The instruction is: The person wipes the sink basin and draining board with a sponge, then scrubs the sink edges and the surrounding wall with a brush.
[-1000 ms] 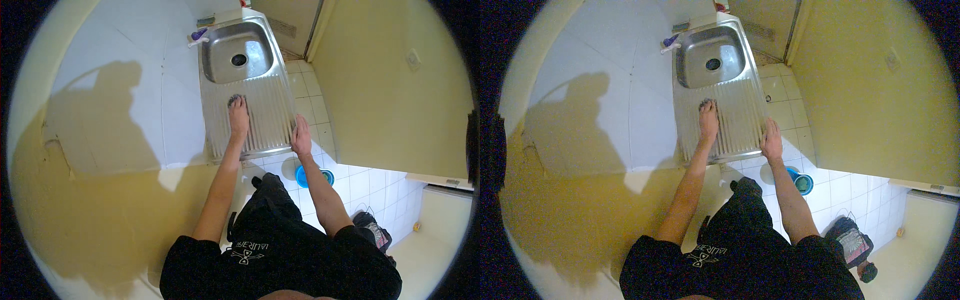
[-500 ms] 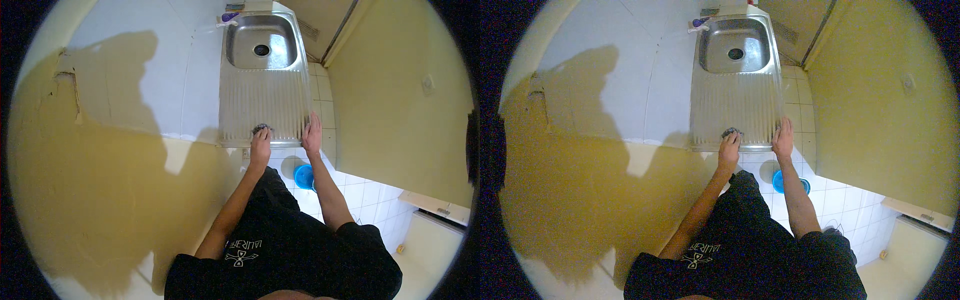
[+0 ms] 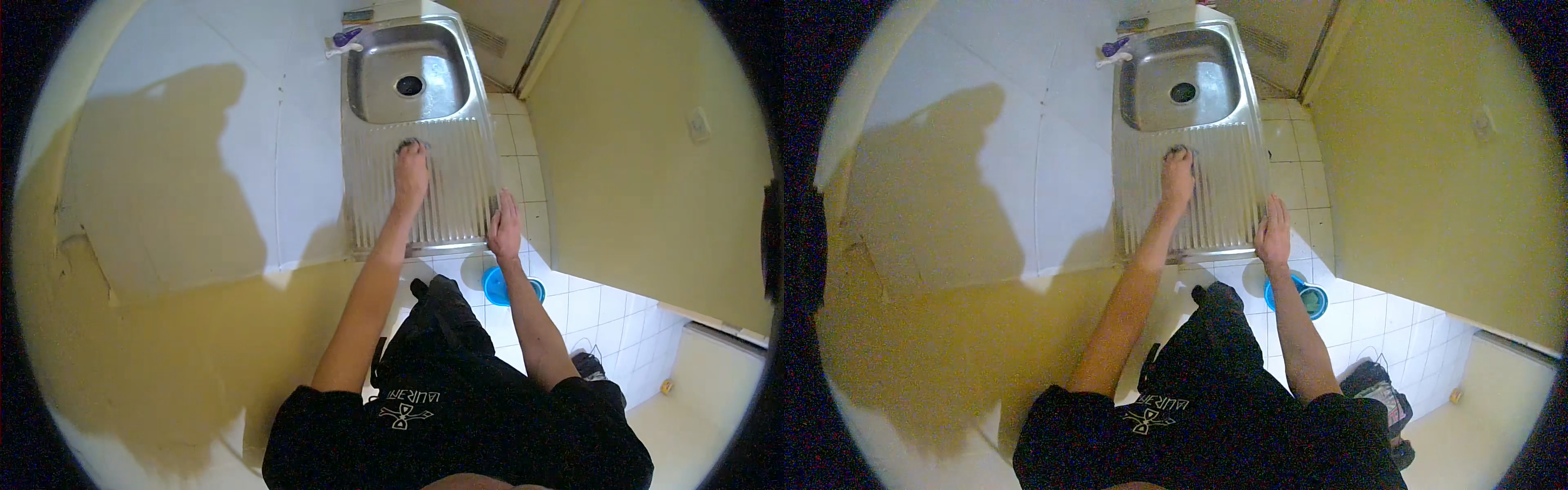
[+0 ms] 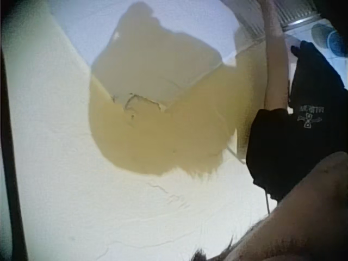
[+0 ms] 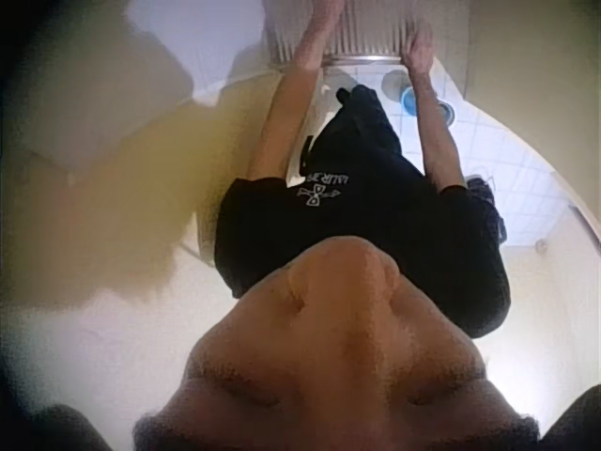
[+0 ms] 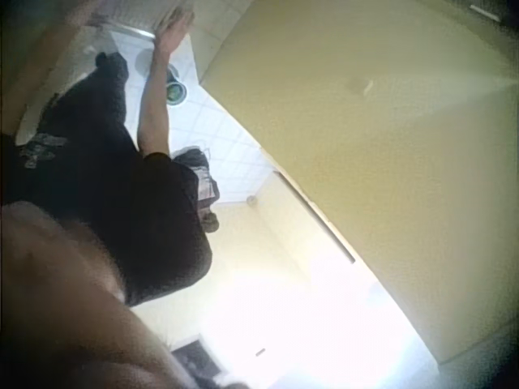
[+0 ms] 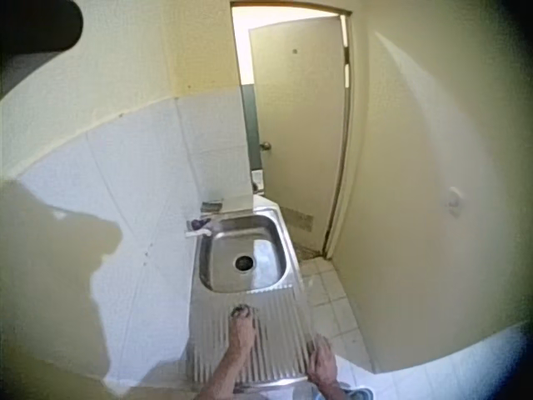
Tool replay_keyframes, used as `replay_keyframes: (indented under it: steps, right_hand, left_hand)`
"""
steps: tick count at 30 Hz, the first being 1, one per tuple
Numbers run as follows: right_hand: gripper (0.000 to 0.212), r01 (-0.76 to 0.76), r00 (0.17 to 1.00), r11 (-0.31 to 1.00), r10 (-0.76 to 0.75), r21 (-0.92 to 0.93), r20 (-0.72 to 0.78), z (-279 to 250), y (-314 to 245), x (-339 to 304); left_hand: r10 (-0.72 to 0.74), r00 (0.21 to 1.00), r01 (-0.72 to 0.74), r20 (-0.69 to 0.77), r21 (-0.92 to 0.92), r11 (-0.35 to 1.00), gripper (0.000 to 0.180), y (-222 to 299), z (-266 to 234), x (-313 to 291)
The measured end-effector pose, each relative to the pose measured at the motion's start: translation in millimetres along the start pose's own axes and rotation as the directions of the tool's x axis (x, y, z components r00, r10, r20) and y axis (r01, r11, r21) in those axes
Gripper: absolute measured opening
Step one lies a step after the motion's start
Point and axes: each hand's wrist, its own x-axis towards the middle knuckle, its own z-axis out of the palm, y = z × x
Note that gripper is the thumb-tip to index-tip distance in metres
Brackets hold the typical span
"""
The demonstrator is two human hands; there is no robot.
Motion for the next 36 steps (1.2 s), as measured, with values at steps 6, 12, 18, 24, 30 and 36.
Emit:
replay_keyframes:
  steps: [6, 12, 18, 24, 30, 36]
  right_hand:
    - [0.053, -0.018, 0.999, 1.0, 0.019, -0.014, 0.033, 2, 7, -4]
    - [0.049, -0.021, 1.0, 1.0, 0.021, -0.012, 0.017, -1, 3, 0]
    - [0.048, 0.031, 1.0, 1.0, -0.031, 0.003, -0.002, 1, 3, -1]
    - [0.053, 0.006, 1.0, 0.999, -0.005, -0.036, 0.029, 5, 0, -3]
    - [0.053, -0.008, 0.999, 0.999, 0.009, -0.036, 0.036, 4, 0, -2]
    - [0.047, -0.013, 1.0, 0.999, 0.014, -0.042, 0.004, 0, -4, -1]
  left_hand:
    - [-0.086, 0.984, 0.091, 0.158, -0.023, 0.996, 0.028, -12, 10, 54]
    - [0.063, 0.996, -0.07, 0.06, 0.138, 0.988, 0.032, -4, 6, -1]
    - [-0.044, 0.972, 0.059, 0.231, -0.059, 0.997, 0.04, 31, -39, -77]
    - [-0.071, 0.986, 0.093, 0.154, -0.138, 0.986, 0.046, 48, -60, -150]
    - [-0.102, 0.969, 0.112, 0.223, -0.031, 0.993, 0.043, 66, -62, -181]
    - [-0.053, 0.955, 0.115, 0.292, -0.2, 0.973, 0.06, 71, -58, -183]
